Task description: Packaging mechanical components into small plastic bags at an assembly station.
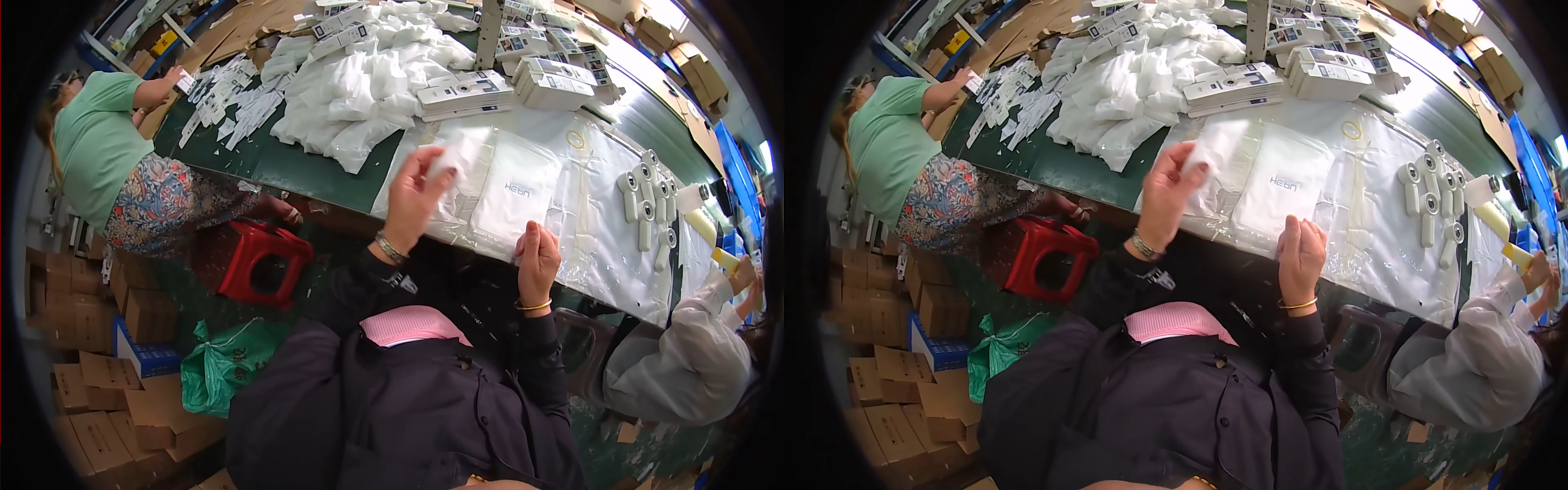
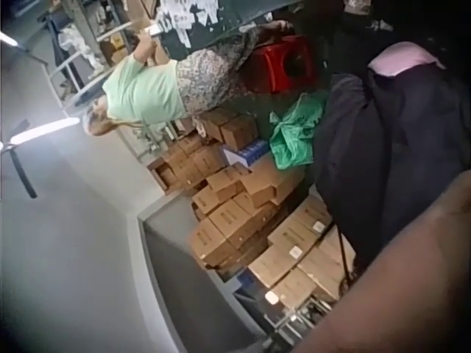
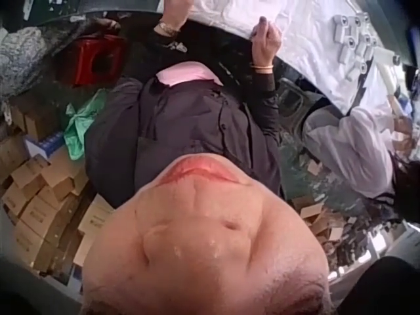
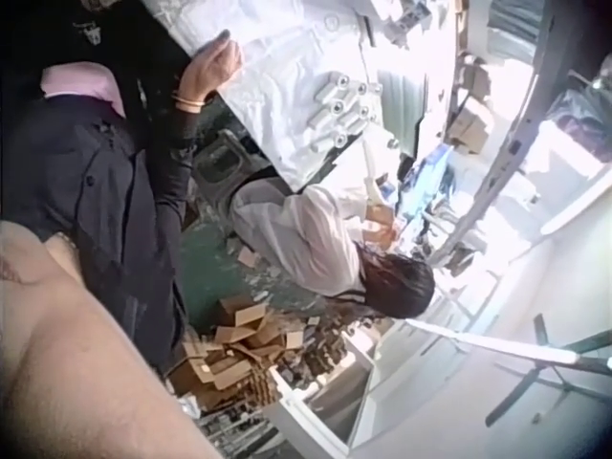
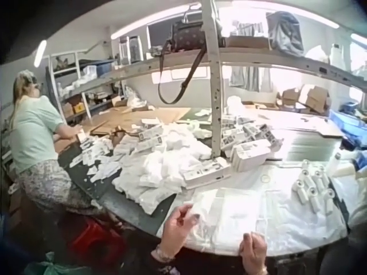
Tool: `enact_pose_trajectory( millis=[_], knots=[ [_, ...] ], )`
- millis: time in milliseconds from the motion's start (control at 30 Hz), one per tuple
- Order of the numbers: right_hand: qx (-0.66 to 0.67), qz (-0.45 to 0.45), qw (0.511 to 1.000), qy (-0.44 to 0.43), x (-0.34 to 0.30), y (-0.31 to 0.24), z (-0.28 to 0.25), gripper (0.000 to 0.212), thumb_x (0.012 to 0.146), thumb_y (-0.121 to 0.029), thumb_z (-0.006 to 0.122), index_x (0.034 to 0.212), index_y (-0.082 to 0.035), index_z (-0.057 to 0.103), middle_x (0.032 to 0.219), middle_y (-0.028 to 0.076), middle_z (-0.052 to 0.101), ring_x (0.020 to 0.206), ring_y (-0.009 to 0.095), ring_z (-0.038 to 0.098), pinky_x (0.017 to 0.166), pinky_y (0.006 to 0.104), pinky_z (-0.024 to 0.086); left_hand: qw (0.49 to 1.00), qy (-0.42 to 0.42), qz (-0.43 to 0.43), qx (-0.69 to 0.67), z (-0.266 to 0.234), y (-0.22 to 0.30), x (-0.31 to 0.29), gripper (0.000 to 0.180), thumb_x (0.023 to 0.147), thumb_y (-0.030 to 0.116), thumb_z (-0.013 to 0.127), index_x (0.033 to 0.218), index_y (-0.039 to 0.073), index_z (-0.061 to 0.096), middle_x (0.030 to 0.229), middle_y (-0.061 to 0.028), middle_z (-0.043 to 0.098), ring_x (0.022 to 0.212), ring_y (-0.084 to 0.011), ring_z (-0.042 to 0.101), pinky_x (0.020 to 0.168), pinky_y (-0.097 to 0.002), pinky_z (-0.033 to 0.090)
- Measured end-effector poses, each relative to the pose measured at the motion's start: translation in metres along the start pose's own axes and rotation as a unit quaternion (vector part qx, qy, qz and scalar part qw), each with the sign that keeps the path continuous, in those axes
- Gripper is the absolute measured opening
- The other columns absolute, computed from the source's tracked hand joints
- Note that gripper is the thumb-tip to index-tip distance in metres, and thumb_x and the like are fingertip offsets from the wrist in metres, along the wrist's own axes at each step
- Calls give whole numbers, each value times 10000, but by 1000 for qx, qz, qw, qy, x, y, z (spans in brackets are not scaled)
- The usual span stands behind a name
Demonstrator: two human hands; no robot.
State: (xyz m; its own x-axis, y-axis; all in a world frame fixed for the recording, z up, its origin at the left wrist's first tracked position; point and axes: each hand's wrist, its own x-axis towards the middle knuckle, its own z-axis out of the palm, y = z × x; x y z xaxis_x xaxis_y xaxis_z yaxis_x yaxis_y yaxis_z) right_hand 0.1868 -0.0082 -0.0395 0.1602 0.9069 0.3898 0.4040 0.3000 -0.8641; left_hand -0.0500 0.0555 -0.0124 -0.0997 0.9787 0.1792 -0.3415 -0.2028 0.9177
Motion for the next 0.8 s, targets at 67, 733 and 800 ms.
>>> enact_pose_trajectory(
  millis=[67, 733, 800],
  knots=[
    [-8, -15, 1000, -2, 2, -2, -1, 465, 1153, -270, 571, 742, -53, 595, 693, 8, 578, 746, 173, 525, 1037, 354, 440, 955, 32, 152, 252, -19, 14, 33, 362, 899, 186, 857, 1212, 79, 711, 1123, -133, 703, 1015, -319, 680, 869, -375, 553],
    [38, -7, 999, -16, -18, -19, -25, 283, 1032, -128, 715, 779, -17, 656, 702, 46, 636, 744, 206, 609, 898, 384, 526, 876, -179, 88, 439, -93, 105, -1, 172, 981, 63, 752, 1142, 9, 727, 1176, -119, 753, 1066, -211, 721, 939, -327, 549],
    [98, 96, 989, -60, -36, -46, -70, 276, 1057, -147, 655, 820, -7, 685, 764, 66, 667, 759, 225, 633, 840, 398, 518, 866, -320, -27, 384, -105, 135, -36, 174, 1004, 67, 738, 1164, -4, 743, 1162, -100, 770, 1043, -185, 720, 929, -331, 565]
  ],
)
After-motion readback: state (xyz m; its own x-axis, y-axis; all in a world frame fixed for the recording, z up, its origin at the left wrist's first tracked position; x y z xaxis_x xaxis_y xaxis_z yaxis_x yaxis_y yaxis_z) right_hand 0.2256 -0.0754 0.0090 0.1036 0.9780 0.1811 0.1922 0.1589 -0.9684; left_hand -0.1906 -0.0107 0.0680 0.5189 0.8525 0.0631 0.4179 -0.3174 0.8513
